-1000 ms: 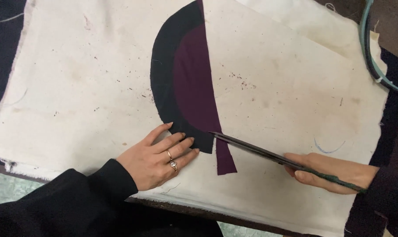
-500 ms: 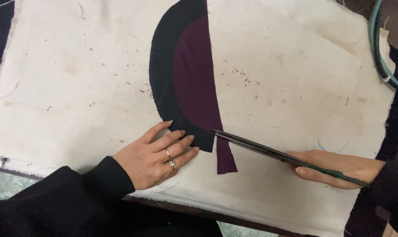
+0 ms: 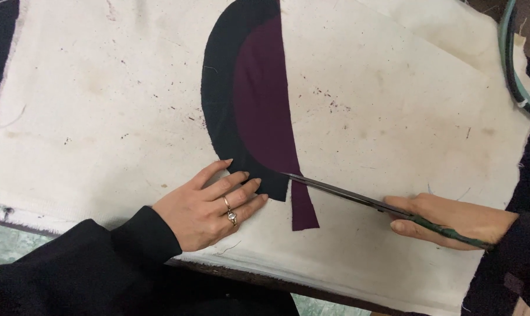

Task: The person uses shears to cut a piece of dark purple fabric along a black curved pattern on a white work surface. The person repeatedly repositions the fabric and cuts along the marked lines to separate the patterned piece from the surrounding material.

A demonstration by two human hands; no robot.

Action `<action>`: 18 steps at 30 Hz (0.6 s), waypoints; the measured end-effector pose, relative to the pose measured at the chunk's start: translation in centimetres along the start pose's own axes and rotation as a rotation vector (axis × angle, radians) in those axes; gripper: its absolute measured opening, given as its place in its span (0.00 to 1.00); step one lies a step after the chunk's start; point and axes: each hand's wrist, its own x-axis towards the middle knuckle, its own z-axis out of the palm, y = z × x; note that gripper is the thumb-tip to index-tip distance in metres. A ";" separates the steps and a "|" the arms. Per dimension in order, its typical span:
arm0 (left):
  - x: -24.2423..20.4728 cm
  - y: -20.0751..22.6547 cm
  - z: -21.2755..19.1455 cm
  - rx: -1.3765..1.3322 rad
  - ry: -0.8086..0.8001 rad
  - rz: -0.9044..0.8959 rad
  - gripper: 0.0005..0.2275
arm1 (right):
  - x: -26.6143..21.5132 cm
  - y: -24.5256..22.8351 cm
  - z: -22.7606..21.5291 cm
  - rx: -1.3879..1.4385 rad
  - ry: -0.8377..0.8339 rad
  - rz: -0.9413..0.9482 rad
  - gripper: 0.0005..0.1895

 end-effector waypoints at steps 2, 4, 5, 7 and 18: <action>0.0 0.0 0.0 -0.003 0.022 0.001 0.18 | -0.3 -0.5 -0.2 -0.030 -0.015 0.036 0.18; 0.0 0.0 0.0 -0.002 0.009 0.002 0.18 | 0.0 0.2 0.2 -0.017 0.010 0.006 0.18; 0.0 0.0 -0.1 -0.002 -0.004 0.004 0.18 | 0.2 0.6 0.4 -0.004 0.035 -0.022 0.19; 0.1 0.0 -0.1 -0.003 0.010 0.001 0.18 | -0.1 -0.3 0.2 -0.003 0.038 -0.004 0.20; 0.0 0.0 0.1 -0.010 0.009 -0.008 0.18 | -0.1 0.0 1.0 -0.020 0.061 0.013 0.21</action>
